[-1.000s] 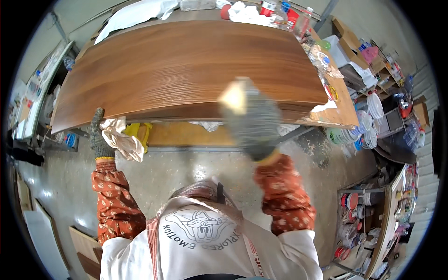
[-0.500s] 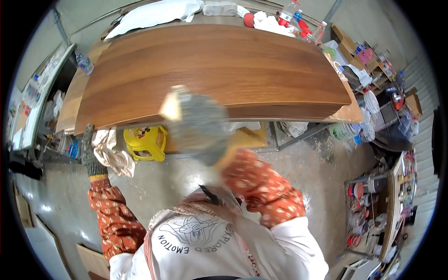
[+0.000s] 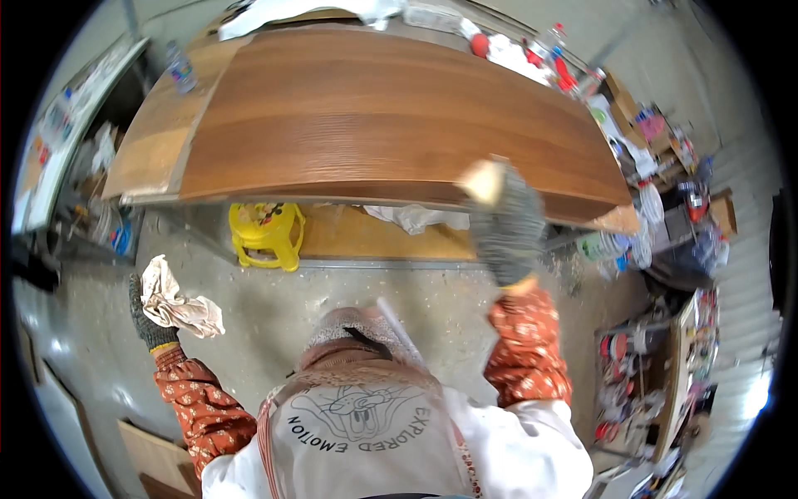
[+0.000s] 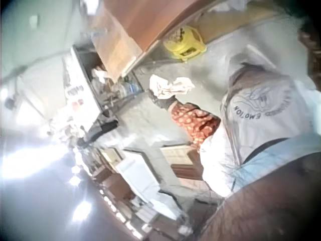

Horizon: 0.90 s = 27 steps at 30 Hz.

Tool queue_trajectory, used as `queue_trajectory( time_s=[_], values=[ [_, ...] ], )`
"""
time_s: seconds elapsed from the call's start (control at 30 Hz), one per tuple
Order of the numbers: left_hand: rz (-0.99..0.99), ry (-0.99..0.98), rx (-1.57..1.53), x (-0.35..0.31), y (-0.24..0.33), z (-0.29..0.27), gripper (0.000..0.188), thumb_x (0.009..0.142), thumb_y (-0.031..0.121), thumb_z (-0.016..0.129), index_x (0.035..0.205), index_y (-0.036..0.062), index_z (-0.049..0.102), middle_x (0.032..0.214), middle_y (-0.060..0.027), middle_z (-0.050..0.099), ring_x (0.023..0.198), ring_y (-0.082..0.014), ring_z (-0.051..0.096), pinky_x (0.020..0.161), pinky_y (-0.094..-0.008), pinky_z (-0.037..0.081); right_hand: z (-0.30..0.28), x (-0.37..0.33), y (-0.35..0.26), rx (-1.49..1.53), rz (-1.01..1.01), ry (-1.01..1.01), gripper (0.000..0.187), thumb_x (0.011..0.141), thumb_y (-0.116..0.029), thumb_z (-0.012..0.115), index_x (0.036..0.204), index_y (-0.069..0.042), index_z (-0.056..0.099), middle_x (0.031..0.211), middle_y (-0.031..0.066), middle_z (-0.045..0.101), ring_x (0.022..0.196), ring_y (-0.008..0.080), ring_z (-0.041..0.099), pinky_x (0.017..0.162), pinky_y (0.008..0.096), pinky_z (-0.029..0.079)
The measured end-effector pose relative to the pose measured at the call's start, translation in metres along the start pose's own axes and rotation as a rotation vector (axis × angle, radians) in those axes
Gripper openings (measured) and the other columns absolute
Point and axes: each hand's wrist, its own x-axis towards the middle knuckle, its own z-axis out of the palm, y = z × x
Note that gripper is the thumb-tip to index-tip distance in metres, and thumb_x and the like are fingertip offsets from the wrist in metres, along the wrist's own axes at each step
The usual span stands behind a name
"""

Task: The person wipes wood panels with a cloth using liquid from a bottle and then uses a sanding block to sand the surfaces and edges of the panels.

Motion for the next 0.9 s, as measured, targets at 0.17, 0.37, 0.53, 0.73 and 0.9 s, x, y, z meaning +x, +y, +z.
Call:
queue_trajectory(
  time_s=[0.17, 0.37, 0.53, 0.73, 0.9],
  values=[
    [0.11, 0.947, -0.276, -0.059, -0.03, -0.031, 0.063, 0.091, 0.05, 0.037, 0.137, 0.007, 0.042, 0.14, -0.0098, 0.044, 0.126, -0.0282, 0.042, 0.105, -0.0457, 0.03, 0.012, -0.028, 0.06, 0.021, 0.311, 0.001, 0.056, 0.079, -0.024, 0.07, 0.126, -0.001, 0.049, 0.11, 0.0201, 0.06, 0.098, 0.0318, 0.059, 0.087, 0.0395, 0.046],
    [0.104, 0.916, -0.394, -0.088, -0.102, -0.047, 0.067, 0.089, 0.053, 0.039, 0.135, 0.0039, 0.042, 0.135, -0.0128, 0.047, 0.119, -0.0306, 0.046, 0.102, -0.0456, 0.034, 0.045, 0.026, -0.079, 0.133, -0.048, -0.119, 0.061, 0.075, -0.022, 0.073, 0.13, -0.008, 0.048, 0.1, 0.0163, 0.06, 0.089, 0.031, 0.058, 0.077, 0.0419, 0.047],
    [0.23, 0.715, -0.57, -0.111, -0.131, -0.04, 0.057, 0.091, 0.04, 0.047, 0.126, -0.0054, 0.049, 0.122, -0.0165, 0.058, 0.108, -0.0302, 0.057, 0.098, -0.0403, 0.042, 0.094, 0.077, -0.22, 0.188, -0.377, -0.219, 0.063, 0.076, -0.025, 0.068, 0.132, -0.008, 0.046, 0.1, 0.0153, 0.058, 0.084, 0.0291, 0.056, 0.073, 0.0387, 0.046],
    [0.283, 0.949, -0.664, -0.19, -0.133, -0.028, 0.062, 0.089, 0.048, 0.045, 0.129, 0.0, 0.048, 0.127, -0.0142, 0.055, 0.11, -0.031, 0.053, 0.097, -0.0443, 0.039, 0.152, 0.115, -0.307, 0.322, -0.644, -0.245, 0.063, 0.076, -0.026, 0.068, 0.133, -0.009, 0.046, 0.103, 0.0131, 0.059, 0.091, 0.0285, 0.054, 0.076, 0.0399, 0.046],
    [0.367, 0.977, -0.569, -0.28, -0.154, -0.054, 0.065, 0.089, 0.053, 0.042, 0.131, 0.0046, 0.047, 0.128, -0.0125, 0.054, 0.11, -0.0334, 0.052, 0.097, -0.0461, 0.038, 0.127, 0.14, -0.27, 0.404, -0.678, -0.16, 0.066, 0.072, -0.018, 0.074, 0.133, -0.011, 0.047, 0.108, 0.0129, 0.061, 0.09, 0.0289, 0.059, 0.077, 0.0403, 0.049]
  ],
)
